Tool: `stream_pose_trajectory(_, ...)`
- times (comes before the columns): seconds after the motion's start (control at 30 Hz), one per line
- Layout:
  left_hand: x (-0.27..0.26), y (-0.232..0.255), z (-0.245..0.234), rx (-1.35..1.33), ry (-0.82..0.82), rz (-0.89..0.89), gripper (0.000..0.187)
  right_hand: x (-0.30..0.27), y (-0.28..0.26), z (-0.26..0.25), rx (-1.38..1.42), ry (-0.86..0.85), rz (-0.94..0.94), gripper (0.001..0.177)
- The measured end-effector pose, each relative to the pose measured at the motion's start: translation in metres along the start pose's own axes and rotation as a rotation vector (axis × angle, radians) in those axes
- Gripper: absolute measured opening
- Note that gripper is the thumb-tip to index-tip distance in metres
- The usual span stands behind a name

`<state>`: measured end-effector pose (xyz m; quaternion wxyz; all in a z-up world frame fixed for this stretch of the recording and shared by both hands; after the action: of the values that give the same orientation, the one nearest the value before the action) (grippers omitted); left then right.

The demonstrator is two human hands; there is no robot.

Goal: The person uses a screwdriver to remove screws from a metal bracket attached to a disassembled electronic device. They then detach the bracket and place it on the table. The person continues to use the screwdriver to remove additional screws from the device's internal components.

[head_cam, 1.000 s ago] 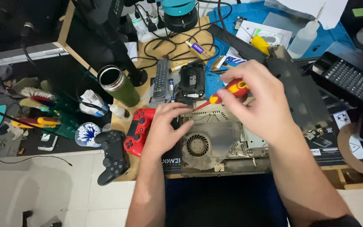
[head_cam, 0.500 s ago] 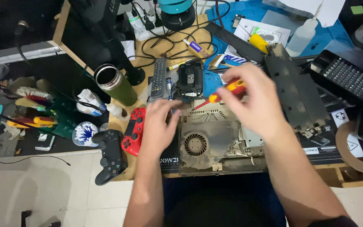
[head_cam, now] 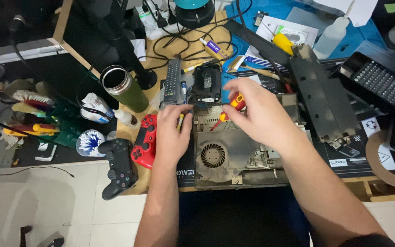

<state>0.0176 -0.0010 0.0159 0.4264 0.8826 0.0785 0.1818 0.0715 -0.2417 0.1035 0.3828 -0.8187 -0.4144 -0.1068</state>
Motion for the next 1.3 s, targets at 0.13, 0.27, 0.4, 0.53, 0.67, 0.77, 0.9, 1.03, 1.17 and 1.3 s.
stream_pose_trajectory(0.13,-0.001,0.0,0.0,-0.001,-0.028,-0.02,0.022,-0.004,0.007,0.009,-0.004,-0.023,0.018,0.044)
stream_pose_trajectory(0.27,0.0,-0.008,0.003,0.015,-0.032,0.03,0.019,-0.001,0.011,-0.004,-0.005,0.037,-0.028,0.042)
stream_pose_trajectory(0.4,-0.002,0.0,0.002,0.022,-0.073,0.01,0.02,-0.004,0.017,-0.016,-0.045,0.095,-0.074,0.043)
stream_pose_trajectory(0.53,-0.005,0.01,0.001,-0.016,-0.156,-0.013,0.022,-0.009,0.018,-0.018,-0.017,0.137,-0.046,0.041)
stream_pose_trajectory(0.67,-0.004,0.013,0.003,-0.066,-0.263,0.019,0.02,-0.011,0.013,-0.028,0.007,0.215,-0.039,0.04)
stream_pose_trajectory(0.77,-0.001,0.011,0.012,-0.068,-0.252,0.034,0.014,-0.012,0.001,-0.04,0.03,0.243,-0.011,0.038)
stream_pose_trajectory(0.9,0.005,0.024,0.015,0.058,-0.225,0.15,0.029,-0.015,-0.005,-0.058,-0.068,0.285,0.006,0.029)
stream_pose_trajectory(1.03,0.021,0.036,0.037,-0.01,-0.297,0.196,0.031,-0.026,0.008,-0.069,-0.108,0.338,0.047,0.031)
stream_pose_trajectory(1.17,0.042,0.065,0.052,0.059,-0.378,0.261,0.029,-0.033,0.013,-0.084,-0.132,0.398,0.035,0.028)
stream_pose_trajectory(1.3,0.061,0.063,0.078,0.059,-0.549,0.146,0.031,-0.04,0.019,-0.092,-0.115,0.456,0.089,0.03)
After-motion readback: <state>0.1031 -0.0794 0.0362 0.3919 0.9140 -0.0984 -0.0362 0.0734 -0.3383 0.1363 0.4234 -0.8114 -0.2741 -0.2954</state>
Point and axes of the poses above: each hand's wrist, its own x-axis towards the middle knuckle, its own z-axis out of the palm, y = z × x, the point moved 4 cm from there along x, towards the middle knuckle, and after that the axes turned 12 degrees about -z, right-handed, at the moved point
